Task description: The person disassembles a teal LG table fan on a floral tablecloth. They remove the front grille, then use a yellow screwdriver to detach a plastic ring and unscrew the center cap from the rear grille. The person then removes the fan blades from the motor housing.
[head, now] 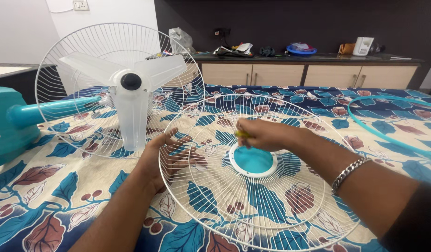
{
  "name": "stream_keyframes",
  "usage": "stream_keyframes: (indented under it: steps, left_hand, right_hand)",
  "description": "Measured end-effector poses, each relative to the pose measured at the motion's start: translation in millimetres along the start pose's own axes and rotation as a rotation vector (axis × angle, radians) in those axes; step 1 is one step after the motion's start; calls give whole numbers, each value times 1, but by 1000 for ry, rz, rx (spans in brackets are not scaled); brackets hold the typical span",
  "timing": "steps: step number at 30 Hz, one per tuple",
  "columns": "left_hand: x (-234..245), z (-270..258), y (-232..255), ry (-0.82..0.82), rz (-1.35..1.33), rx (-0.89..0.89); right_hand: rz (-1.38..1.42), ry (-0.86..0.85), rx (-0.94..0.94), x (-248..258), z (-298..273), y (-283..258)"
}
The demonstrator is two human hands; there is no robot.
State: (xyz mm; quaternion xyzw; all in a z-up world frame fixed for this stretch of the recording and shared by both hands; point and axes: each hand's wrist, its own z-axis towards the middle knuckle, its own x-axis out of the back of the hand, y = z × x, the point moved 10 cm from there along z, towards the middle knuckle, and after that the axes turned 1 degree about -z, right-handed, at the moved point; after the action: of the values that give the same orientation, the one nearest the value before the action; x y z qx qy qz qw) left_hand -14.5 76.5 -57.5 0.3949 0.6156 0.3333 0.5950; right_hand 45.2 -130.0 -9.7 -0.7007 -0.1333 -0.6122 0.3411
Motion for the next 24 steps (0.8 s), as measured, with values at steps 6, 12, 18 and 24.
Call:
stream_keyframes:
  steps: [6,12,18,24]
  left_hand:
    - [5,6,-4,-18,-19,4]
    - [9,6,3,18,38,-77]
    - [8,-1,-2,39,74,5]
    - [10,2,-3,32,90,1]
  right_hand:
    - [-181,-186,-225,-19,-15,13]
    - [-6,-87,-202,-12,-14,34]
    - [283,-58,-207,-13,-3,92]
    - [-34,-95,6,-21,0,70]
